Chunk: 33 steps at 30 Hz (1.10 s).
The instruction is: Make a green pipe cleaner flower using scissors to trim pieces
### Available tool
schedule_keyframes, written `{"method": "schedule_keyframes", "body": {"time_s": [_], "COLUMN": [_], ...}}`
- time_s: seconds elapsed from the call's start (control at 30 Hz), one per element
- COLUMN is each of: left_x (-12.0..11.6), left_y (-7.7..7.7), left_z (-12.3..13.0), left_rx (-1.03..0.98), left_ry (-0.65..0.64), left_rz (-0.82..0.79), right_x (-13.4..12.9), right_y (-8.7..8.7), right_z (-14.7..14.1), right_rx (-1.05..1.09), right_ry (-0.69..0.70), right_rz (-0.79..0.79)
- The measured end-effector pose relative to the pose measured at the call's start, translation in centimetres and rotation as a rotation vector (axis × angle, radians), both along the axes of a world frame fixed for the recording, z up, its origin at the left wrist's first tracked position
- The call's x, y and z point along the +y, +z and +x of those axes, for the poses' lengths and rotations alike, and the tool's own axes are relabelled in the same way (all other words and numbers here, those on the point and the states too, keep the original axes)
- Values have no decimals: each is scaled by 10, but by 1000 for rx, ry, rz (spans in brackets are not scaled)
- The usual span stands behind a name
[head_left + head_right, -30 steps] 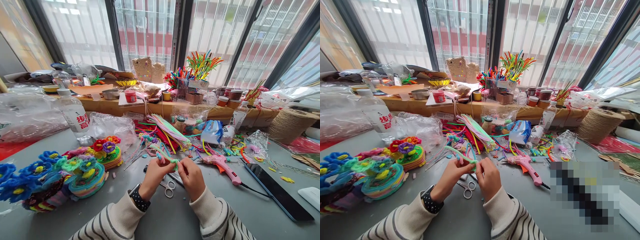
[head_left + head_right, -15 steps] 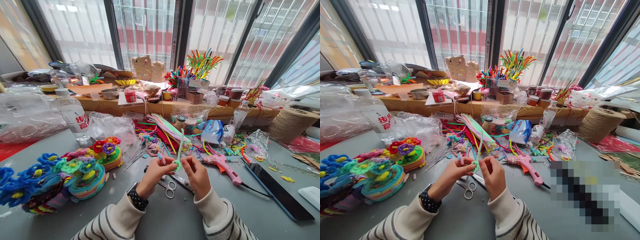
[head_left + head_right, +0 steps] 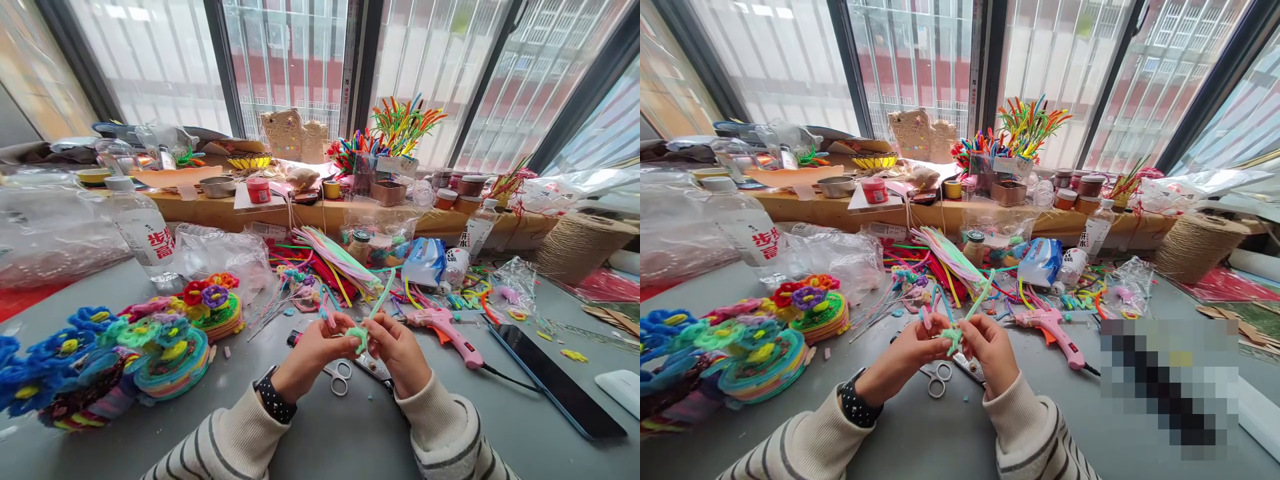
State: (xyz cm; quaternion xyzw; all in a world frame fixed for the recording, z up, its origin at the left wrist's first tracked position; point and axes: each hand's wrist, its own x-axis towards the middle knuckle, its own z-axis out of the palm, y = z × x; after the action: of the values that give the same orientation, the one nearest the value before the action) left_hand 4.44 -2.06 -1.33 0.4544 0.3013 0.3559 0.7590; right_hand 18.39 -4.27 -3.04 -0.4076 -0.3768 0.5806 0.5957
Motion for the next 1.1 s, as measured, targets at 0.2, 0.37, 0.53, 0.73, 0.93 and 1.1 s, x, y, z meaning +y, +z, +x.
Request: {"method": "schedule_keyframes", "body": {"time_s": [0.2,0.37,0.53,0.73,0.93,1.1], "left_x": [-2,-4,-4,-4,-4,-4], "left_y": [0,3,7,8,6,4], "left_z": [0,-2,-4,-4,-3,-4], "left_rx": [-150,-258,-212,-220,-261,-293], "left_ry": [-12,-105,-178,-190,-127,-112], "left_rz": [-1,-2,-68,-123,-45,-27], "right_x": [-6,-12,-11,-11,-12,-13], "right_y": [14,20,17,15,16,15], "right_z": [-6,-9,-6,-7,-10,-12], "right_rx": [292,341,191,166,210,214], "right_ry": [69,188,144,108,162,189], "right_rz": [-131,-67,62,102,94,96]}}
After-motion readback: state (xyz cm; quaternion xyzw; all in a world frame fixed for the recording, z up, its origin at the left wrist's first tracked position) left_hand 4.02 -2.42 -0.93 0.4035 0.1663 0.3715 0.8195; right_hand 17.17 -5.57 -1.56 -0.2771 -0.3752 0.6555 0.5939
